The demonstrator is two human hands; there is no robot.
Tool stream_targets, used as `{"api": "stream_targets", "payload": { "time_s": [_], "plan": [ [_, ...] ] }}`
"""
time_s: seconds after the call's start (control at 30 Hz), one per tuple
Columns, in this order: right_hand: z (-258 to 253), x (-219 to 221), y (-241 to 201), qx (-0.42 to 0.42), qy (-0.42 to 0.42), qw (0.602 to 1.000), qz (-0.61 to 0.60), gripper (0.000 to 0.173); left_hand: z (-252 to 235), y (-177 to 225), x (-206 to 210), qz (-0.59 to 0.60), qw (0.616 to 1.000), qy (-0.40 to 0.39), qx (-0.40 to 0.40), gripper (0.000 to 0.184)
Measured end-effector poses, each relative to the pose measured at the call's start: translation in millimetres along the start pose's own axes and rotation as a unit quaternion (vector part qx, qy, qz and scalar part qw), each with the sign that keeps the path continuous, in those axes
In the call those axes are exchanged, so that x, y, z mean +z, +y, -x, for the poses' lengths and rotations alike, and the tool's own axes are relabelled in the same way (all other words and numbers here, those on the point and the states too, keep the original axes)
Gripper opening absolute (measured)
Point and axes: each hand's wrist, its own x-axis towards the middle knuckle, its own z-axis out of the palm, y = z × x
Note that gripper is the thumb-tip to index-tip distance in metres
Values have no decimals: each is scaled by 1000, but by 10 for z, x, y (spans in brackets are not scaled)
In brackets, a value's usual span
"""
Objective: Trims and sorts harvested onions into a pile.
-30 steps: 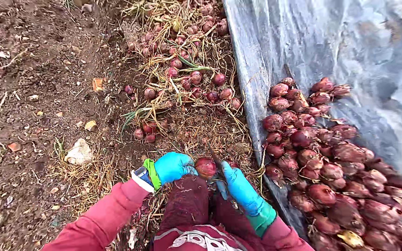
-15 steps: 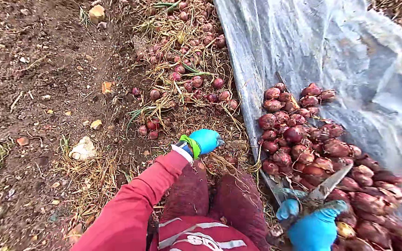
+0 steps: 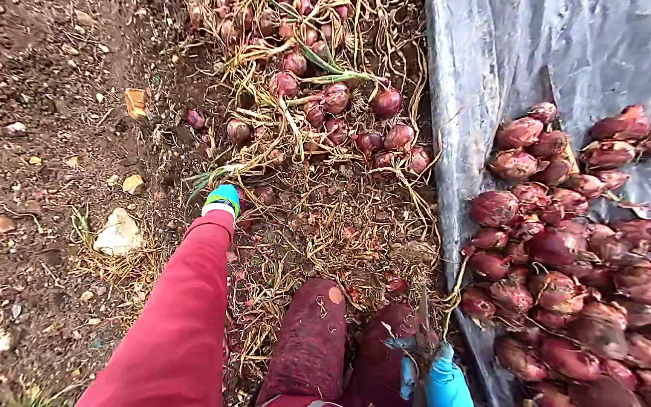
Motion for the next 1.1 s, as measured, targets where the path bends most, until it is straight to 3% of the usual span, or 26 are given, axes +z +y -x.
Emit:
{"api": "stream_targets", "payload": {
  "time_s": [0.03, 0.07, 0.1, 0.13, 0.17, 0.2, 0.3, 0.4, 0.5, 0.6, 0.7, 0.77, 0.83, 0.93, 1.0, 1.1],
  "plan": [
    [-90, 46, -49, -4, -1, 1000, -4, 82, -74, 5, -409, -4, 986, -166, -17, 33],
    [-204, 76, -30, -16, -2, 1000, -17, 88, -179, -49, -551, -14, 976, -215, -14, 38],
    [-316, 119, -41, -23, -7, 999, -24, 92, -294, -186, -513, -13, 979, -202, 5, 44],
    [-436, 180, -55, -21, -10, 999, -29, 93, -434, -400, -326, 2, 990, -136, 39, 50],
    [-552, 253, -64, -8, -16, 999, -36, 95, -599, -627, -9, 35, 996, -10, 80, 57],
    [-666, 342, -77, 15, -27, 999, -42, 94, -657, -726, 76, 59, 994, 9, 91, 64],
    [-972, 640, 7, 75, -108, 990, -54, 90, -41, -581, -198, 171, 975, -22, 138, 66],
    [-912, 927, -99, -18, -231, 971, -63, 87, 829, -226, -257, 268, 929, -10, 255, 55],
    [-532, 1054, -556, -112, -209, 969, -66, 89, 1413, 78, -52, 278, 873, -68, 395, 61],
    [-311, 810, -573, -144, -160, 975, 49, 88, 1689, 166, 3, 220, 856, -139, 446, 67],
    [-83, 394, -421, -119, -200, 968, 94, 81, 1991, 269, -120, 89, 918, -90, 376, 67],
    [101, 161, -223, -159, -173, 972, 29, 84, 2243, 407, -116, 131, 933, -16, 335, 62],
    [285, -68, -9, -153, -152, 975, 48, 85, 2556, 593, -32, 207, 910, 35, 359, 51],
    [638, -410, 195, -167, -177, 963, 118, 87, 3229, 1137, -62, 68, 878, -45, 472, 40],
    [883, -630, 235, -205, -123, 967, 82, 88, 3539, 1524, -122, -10, 845, -69, 530, 31],
    [957, -922, 332, -259, 32, 965, -31, 93, 3291, 1691, -487, 29, 886, 48, 460, 24]
  ]
}}
